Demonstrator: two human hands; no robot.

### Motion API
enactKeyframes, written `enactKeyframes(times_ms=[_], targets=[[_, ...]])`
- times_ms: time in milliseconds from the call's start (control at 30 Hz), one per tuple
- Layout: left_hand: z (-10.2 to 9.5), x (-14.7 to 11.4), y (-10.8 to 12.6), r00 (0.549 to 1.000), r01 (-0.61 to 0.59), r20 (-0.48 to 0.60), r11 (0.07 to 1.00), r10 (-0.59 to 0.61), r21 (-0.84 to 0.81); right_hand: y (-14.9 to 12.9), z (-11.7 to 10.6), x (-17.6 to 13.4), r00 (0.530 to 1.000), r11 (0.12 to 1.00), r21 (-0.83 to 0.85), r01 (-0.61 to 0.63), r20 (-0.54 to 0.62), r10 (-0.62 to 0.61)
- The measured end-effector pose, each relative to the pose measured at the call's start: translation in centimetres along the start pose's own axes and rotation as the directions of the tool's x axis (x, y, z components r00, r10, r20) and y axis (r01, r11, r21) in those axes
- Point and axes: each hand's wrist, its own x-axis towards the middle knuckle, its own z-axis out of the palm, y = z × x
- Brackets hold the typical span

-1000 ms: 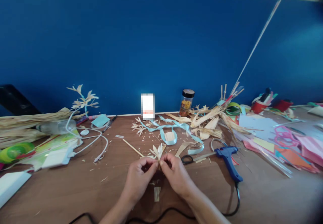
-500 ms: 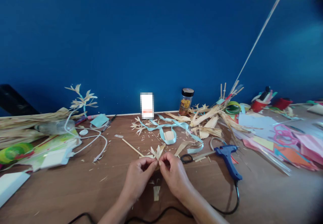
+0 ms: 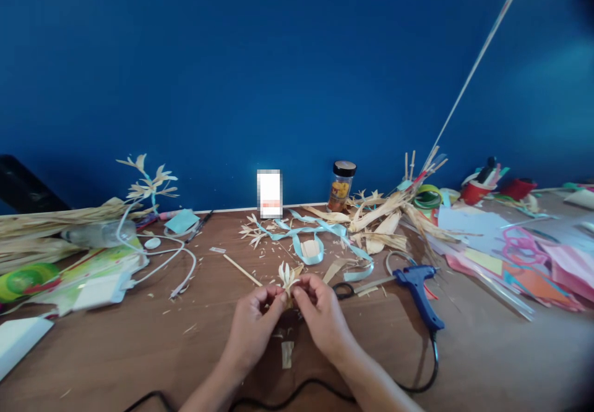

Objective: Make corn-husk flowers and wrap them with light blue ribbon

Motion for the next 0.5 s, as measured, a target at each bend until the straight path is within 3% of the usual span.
enactKeyframes(times_ms=[200, 500], targets=[[-0.04, -0.08, -0.17, 1.0, 0.007, -0.002, 0.999, -0.007, -0.04, 0.12, -0.25, 0.35, 0.995, 0.988, 0.132, -0.083, 0.072, 0.074], [-0.01, -0.04, -0.42, 0.999, 0.031, 0.009, 0.999, -0.031, -0.026, 0.05, -0.31, 0.26, 0.996, 0.995, 0.083, -0.061, 0.066, 0.055]])
